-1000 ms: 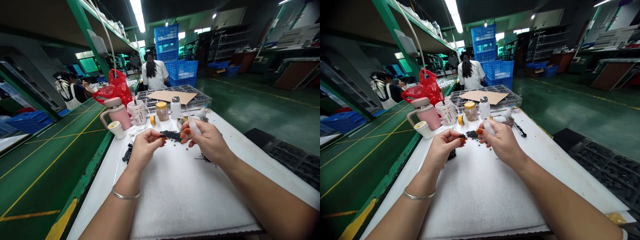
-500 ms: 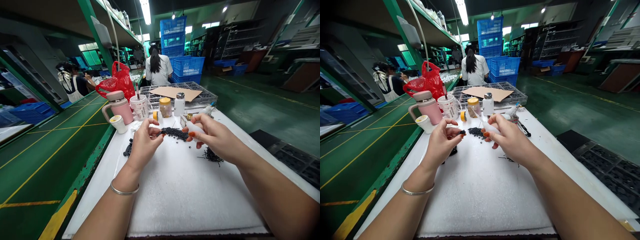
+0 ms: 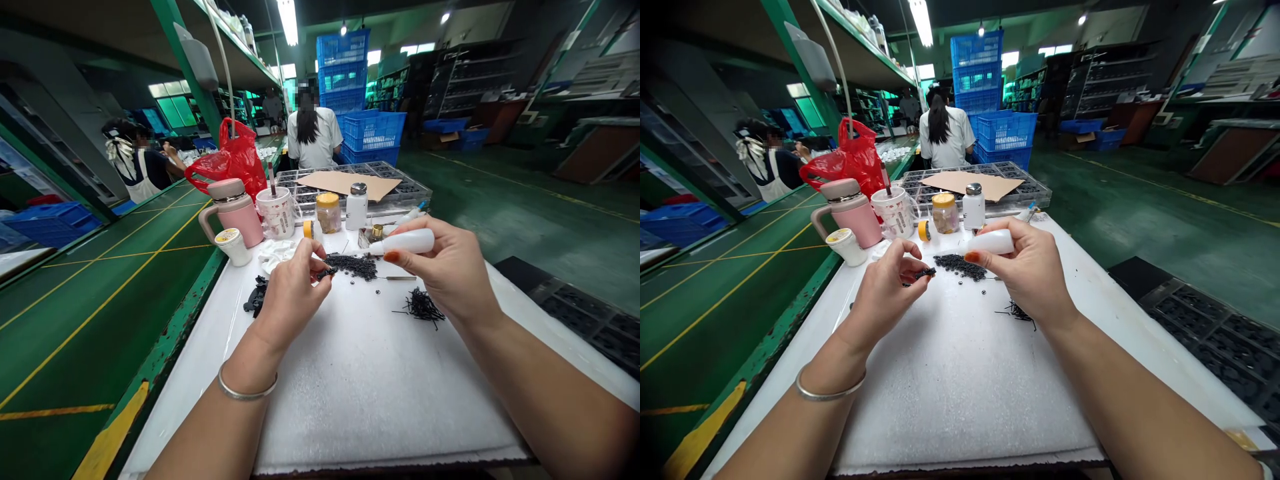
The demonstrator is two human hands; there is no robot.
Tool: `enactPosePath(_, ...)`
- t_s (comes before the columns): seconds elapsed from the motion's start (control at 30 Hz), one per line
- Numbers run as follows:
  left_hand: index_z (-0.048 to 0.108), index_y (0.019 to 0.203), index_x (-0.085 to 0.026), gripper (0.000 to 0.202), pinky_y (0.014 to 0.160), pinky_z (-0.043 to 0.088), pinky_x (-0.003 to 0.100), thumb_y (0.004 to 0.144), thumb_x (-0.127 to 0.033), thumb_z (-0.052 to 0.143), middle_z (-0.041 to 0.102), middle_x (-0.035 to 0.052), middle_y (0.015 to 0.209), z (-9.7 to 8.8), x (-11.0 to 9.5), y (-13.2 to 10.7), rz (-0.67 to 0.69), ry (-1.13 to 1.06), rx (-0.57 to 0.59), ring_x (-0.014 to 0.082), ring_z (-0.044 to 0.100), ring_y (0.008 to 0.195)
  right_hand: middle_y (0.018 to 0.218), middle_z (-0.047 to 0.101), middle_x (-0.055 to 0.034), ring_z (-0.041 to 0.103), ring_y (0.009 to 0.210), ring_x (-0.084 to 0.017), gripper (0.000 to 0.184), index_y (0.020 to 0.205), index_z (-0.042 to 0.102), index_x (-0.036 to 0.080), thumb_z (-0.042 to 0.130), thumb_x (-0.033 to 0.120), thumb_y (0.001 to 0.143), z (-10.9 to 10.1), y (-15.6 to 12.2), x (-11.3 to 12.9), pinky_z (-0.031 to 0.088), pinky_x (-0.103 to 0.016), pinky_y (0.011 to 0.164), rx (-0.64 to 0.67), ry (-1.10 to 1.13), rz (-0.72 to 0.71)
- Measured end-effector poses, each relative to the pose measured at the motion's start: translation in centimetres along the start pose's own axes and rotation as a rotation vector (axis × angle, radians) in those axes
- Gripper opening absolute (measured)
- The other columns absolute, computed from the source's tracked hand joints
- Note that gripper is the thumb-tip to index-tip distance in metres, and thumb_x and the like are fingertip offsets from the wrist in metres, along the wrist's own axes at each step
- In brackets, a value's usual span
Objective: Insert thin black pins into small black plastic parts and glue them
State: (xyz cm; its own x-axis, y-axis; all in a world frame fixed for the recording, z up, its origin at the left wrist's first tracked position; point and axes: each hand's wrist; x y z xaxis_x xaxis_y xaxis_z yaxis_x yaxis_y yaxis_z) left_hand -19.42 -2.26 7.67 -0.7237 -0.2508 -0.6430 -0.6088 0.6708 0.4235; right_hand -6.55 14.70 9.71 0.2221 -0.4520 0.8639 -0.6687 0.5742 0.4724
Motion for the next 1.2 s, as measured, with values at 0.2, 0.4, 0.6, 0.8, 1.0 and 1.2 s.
enactPosePath(0.2,0.042,0.092,-0.025,0.026,0.068,0.049,0.026,0.074,-0.013,0.058,0.069,-0.0042,0.082,-0.06,-0.27,-0.12,0.009,0.042,0.014,0.0131,0.062,0.069,0.064,0.057,-0.0018,0.052,0.053,-0.012,0.039,0.083,0.065,0.017,0.067,0.055,0.075,0.06,-0.18,-0.16,0.04,-0.023,0.047,0.018,-0.126,-0.007)
enactPosePath(0.4,0.041,0.091,-0.026,0.027,0.067,0.049,0.025,0.074,-0.013,0.058,0.069,-0.0049,0.082,-0.12,-0.44,-0.17,0.01,0.073,0.01,0.0126,0.061,0.068,0.065,0.058,-0.0028,0.053,0.054,-0.012,0.042,0.08,0.064,0.017,0.063,0.059,0.076,0.1,-0.16,-0.36,0.039,-0.024,0.047,0.03,-0.168,-0.011)
enactPosePath(0.6,0.042,0.091,-0.025,0.027,0.066,0.049,0.024,0.074,-0.012,0.059,0.068,-0.0051,0.082,-0.03,-0.41,-0.16,0.024,0.074,0.003,0.0116,0.061,0.068,0.062,0.057,-0.0019,0.051,0.053,-0.012,0.041,0.079,0.063,0.017,0.061,0.057,0.079,0.16,-0.18,-0.34,0.037,-0.024,0.047,0.034,-0.209,-0.021)
enactPosePath(0.8,0.044,0.091,-0.024,0.026,0.067,0.05,0.024,0.074,-0.011,0.058,0.067,-0.0032,0.082,-0.06,-0.46,-0.17,0.044,0.072,-0.002,0.0123,0.062,0.07,0.065,0.058,-0.0023,0.052,0.056,-0.012,0.04,0.079,0.064,0.017,0.063,0.057,0.077,0.06,-0.2,-0.38,0.039,-0.024,0.05,0.031,-0.192,-0.021)
enactPosePath(1.0,0.047,0.092,-0.023,0.025,0.067,0.051,0.026,0.073,-0.01,0.058,0.067,-0.0013,0.082,-0.03,-0.51,-0.25,0.056,0.069,-0.006,0.0141,0.064,0.071,0.065,0.058,-0.0028,0.052,0.058,-0.013,0.041,0.078,0.064,0.017,0.064,0.058,0.076,0.05,-0.22,-0.3,0.04,-0.025,0.051,0.037,-0.162,-0.021)
enactPosePath(1.2,0.046,0.092,-0.023,0.026,0.068,0.051,0.026,0.073,-0.01,0.058,0.068,-0.0017,0.082,-0.09,-0.65,-0.22,0.046,0.072,-0.002,0.0141,0.063,0.072,0.066,0.057,-0.0025,0.051,0.058,-0.013,0.04,0.076,0.063,0.017,0.064,0.057,0.077,0.05,-0.36,-0.13,0.04,-0.025,0.052,0.04,-0.177,-0.022)
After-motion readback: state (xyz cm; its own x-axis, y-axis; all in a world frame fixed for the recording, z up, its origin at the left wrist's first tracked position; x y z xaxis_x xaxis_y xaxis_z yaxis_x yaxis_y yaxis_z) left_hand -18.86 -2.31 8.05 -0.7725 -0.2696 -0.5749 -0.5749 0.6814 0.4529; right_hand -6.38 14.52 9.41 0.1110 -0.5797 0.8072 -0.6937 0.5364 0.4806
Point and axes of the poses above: each hand's wrist, its own y-axis towards the middle knuckle, its own z-axis out of the palm, x = y × z
